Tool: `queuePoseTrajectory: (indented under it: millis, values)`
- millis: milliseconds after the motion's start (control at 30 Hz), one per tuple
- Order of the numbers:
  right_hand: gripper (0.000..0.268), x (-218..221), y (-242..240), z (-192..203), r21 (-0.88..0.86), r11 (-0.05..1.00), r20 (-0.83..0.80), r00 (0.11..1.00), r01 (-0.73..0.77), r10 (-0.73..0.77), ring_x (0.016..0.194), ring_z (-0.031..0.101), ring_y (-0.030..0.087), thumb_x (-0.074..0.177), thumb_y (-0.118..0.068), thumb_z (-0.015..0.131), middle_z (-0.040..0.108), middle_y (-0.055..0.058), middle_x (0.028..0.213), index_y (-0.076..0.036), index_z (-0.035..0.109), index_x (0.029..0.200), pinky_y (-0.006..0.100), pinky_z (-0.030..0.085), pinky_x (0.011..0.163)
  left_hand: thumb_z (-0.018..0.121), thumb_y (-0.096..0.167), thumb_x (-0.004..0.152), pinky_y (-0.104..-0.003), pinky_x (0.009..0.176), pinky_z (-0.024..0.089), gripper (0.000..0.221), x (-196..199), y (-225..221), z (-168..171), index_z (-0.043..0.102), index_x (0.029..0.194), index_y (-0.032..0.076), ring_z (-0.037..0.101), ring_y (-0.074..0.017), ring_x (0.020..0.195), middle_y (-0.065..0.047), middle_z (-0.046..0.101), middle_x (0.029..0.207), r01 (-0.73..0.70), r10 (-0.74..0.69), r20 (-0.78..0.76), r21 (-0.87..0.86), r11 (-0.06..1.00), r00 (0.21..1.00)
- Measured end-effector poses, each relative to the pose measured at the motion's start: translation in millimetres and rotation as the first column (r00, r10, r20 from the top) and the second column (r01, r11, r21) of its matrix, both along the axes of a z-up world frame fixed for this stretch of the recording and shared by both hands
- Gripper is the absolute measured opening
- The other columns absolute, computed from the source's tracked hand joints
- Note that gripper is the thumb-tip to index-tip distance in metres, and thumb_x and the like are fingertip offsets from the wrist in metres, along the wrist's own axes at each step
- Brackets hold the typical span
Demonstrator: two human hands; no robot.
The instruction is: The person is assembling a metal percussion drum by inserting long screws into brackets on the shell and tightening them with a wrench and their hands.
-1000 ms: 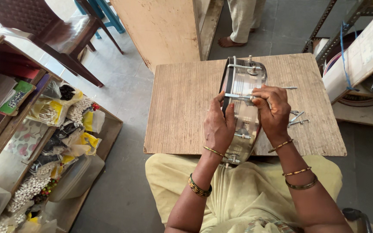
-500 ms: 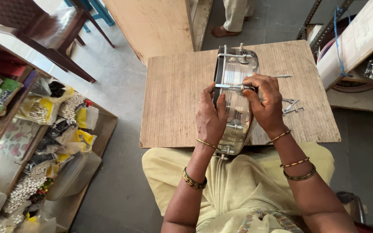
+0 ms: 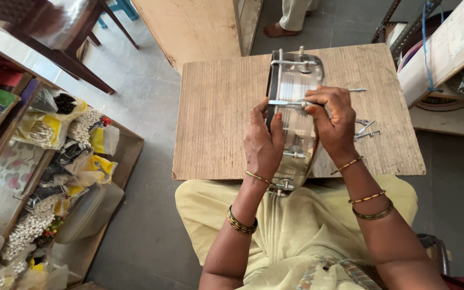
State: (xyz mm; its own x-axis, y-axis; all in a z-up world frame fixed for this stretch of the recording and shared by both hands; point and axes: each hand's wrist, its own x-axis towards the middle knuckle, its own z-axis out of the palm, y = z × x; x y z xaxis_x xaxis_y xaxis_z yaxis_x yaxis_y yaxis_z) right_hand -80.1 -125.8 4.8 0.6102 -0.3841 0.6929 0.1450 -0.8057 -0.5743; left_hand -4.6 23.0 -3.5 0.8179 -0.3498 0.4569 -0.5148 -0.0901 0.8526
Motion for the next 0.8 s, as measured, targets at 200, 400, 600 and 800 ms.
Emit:
queuePoseTrajectory:
  millis: [200, 400, 600, 800]
  values:
    - [0.016, 5.5, 12.7, -2.6, 0.025, 0.999, 0.049, 0.999, -0.026, 0.025, 0.126, 0.061, 0.028, 0.103, -0.022, 0.071, 0.072, 0.007, 0.120, -0.008, 0.069, 0.110, 0.039, 0.050, 0.108, 0.056, 0.018, 0.106, -0.040, 0.082, 0.059, 0.039, 0.3, 10.3, -3.8, 0.050, 0.140, 0.001, 0.074, -0.0351, 0.104, -0.022, 0.069, 0.120, 0.006, -0.007, -0.014, -0.047, 0.999, 1.000]
    - [0.015, -11.6, 33.4, -7.8, -0.055, 0.998, 0.064, 0.997, -0.042, 0.046, 0.123, 0.061, 0.028, 0.097, -0.019, 0.073, 0.072, 0.004, 0.118, -0.009, 0.069, 0.109, 0.041, 0.049, 0.109, 0.056, 0.019, 0.103, -0.038, 0.075, 0.059, 0.044, -13.2, 37.1, -12.9, 0.047, 0.142, 0.001, 0.075, -0.0302, 0.095, -0.021, 0.069, 0.118, 0.020, -0.016, -0.127, 0.032, 0.999, 0.992]
    - [0.013, -40.2, 62.6, -27.3, -0.092, 0.994, 0.091, 0.994, -0.052, 0.061, 0.124, 0.060, 0.028, 0.094, -0.018, 0.073, 0.072, 0.003, 0.118, -0.013, 0.067, 0.105, 0.040, 0.047, 0.109, 0.053, 0.020, 0.108, -0.040, 0.097, 0.059, 0.041, -9.0, 76.4, -24.1, 0.049, 0.143, -0.001, 0.069, -0.0301, 0.120, -0.022, 0.066, 0.132, 0.183, -0.193, -0.130, -0.087, 0.979, 0.973]
    - [0.014, -60.4, 91.7, -32.6, -0.179, 0.977, 0.082, 0.988, -0.112, 0.128, 0.120, 0.058, 0.027, 0.094, -0.021, 0.070, 0.070, 0.003, 0.119, -0.012, 0.067, 0.105, 0.043, 0.041, 0.109, 0.057, 0.029, 0.105, -0.044, 0.101, 0.053, 0.060, 1.9, 69.9, 14.9, 0.037, 0.151, -0.003, 0.057, -0.0372, 0.131, -0.028, 0.051, 0.147, 0.131, -0.129, -0.021, 0.084, 0.988, 0.991]
